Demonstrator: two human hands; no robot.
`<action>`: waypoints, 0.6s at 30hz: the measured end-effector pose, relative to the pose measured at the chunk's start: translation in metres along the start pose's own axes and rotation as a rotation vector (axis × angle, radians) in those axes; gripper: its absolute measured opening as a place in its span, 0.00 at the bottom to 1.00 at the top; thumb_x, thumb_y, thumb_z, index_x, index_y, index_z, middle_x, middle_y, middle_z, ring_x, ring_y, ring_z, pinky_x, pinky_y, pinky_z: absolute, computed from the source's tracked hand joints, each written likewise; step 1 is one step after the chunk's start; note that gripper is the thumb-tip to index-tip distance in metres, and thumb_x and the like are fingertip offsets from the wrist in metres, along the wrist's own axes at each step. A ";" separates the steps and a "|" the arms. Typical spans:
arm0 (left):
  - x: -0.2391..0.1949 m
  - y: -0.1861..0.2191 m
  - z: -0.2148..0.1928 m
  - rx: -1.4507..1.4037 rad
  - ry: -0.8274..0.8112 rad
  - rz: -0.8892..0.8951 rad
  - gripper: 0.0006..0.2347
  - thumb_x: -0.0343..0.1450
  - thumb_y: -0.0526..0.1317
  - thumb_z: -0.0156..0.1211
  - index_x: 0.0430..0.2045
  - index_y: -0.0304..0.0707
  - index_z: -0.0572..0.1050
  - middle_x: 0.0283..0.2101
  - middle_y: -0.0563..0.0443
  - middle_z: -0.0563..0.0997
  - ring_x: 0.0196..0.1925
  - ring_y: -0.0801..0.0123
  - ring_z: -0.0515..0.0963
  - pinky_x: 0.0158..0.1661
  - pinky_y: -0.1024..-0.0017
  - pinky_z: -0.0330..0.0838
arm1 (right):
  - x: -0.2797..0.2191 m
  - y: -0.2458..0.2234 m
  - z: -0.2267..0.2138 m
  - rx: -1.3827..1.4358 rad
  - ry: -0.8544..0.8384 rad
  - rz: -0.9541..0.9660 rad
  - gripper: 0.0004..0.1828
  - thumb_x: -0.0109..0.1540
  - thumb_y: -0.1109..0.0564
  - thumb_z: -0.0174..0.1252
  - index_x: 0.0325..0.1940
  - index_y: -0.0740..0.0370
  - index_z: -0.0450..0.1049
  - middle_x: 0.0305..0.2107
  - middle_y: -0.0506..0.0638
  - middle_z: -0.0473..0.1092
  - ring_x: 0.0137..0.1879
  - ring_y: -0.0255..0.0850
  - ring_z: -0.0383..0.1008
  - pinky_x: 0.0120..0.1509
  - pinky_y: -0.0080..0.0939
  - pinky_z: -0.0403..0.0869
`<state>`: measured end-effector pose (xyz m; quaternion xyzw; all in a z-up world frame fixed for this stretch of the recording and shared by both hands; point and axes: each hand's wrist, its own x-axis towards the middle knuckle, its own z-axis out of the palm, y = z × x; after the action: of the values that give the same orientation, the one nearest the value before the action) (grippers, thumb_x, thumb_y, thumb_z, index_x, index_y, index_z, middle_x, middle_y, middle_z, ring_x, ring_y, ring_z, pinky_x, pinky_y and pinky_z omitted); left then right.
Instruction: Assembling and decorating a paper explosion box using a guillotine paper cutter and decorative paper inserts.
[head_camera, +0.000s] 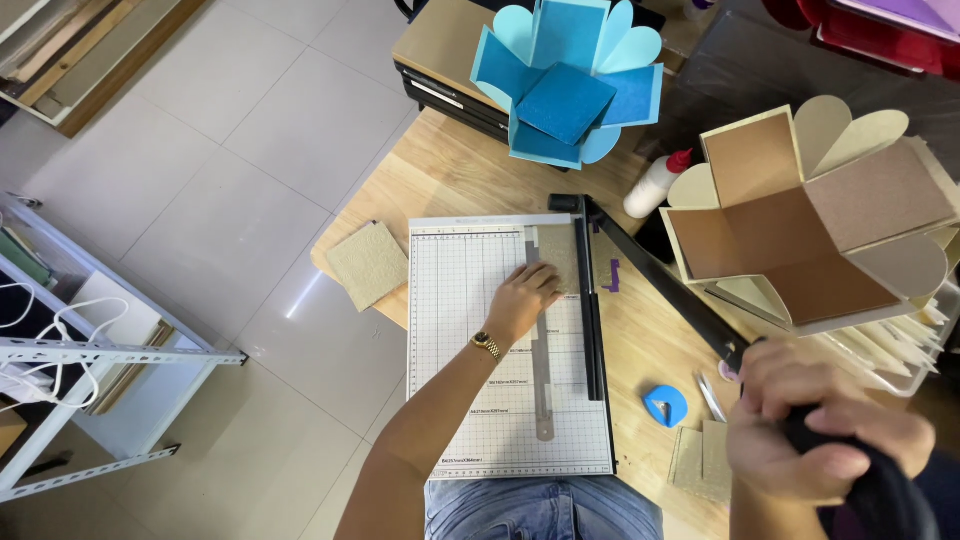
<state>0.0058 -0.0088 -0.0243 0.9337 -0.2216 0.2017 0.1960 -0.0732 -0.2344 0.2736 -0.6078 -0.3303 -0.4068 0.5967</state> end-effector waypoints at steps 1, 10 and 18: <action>-0.001 0.000 0.002 0.015 0.012 -0.003 0.11 0.72 0.43 0.64 0.43 0.40 0.82 0.53 0.52 0.81 0.60 0.63 0.77 0.61 0.59 0.72 | -0.006 -0.003 -0.001 0.034 0.001 -0.002 0.21 0.76 0.36 0.39 0.42 0.52 0.47 0.13 0.50 0.48 0.17 0.41 0.42 0.24 0.45 0.50; 0.000 -0.002 0.004 0.013 0.038 0.013 0.10 0.71 0.43 0.66 0.42 0.40 0.83 0.52 0.52 0.81 0.60 0.63 0.77 0.60 0.60 0.73 | -0.066 -0.026 -0.014 -0.079 0.099 0.072 0.18 0.74 0.39 0.40 0.43 0.51 0.49 0.16 0.51 0.53 0.18 0.42 0.52 0.29 0.46 0.61; -0.003 -0.002 0.004 0.013 0.011 -0.005 0.12 0.74 0.46 0.59 0.44 0.40 0.81 0.55 0.50 0.81 0.61 0.61 0.77 0.62 0.60 0.71 | -0.165 -0.020 -0.044 -0.219 0.186 0.065 0.20 0.75 0.35 0.34 0.40 0.49 0.48 0.16 0.50 0.54 0.26 0.49 0.70 0.48 0.56 0.74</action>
<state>0.0057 -0.0085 -0.0296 0.9343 -0.2171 0.2078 0.1916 -0.1702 -0.2629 0.1341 -0.6392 -0.2074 -0.4753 0.5678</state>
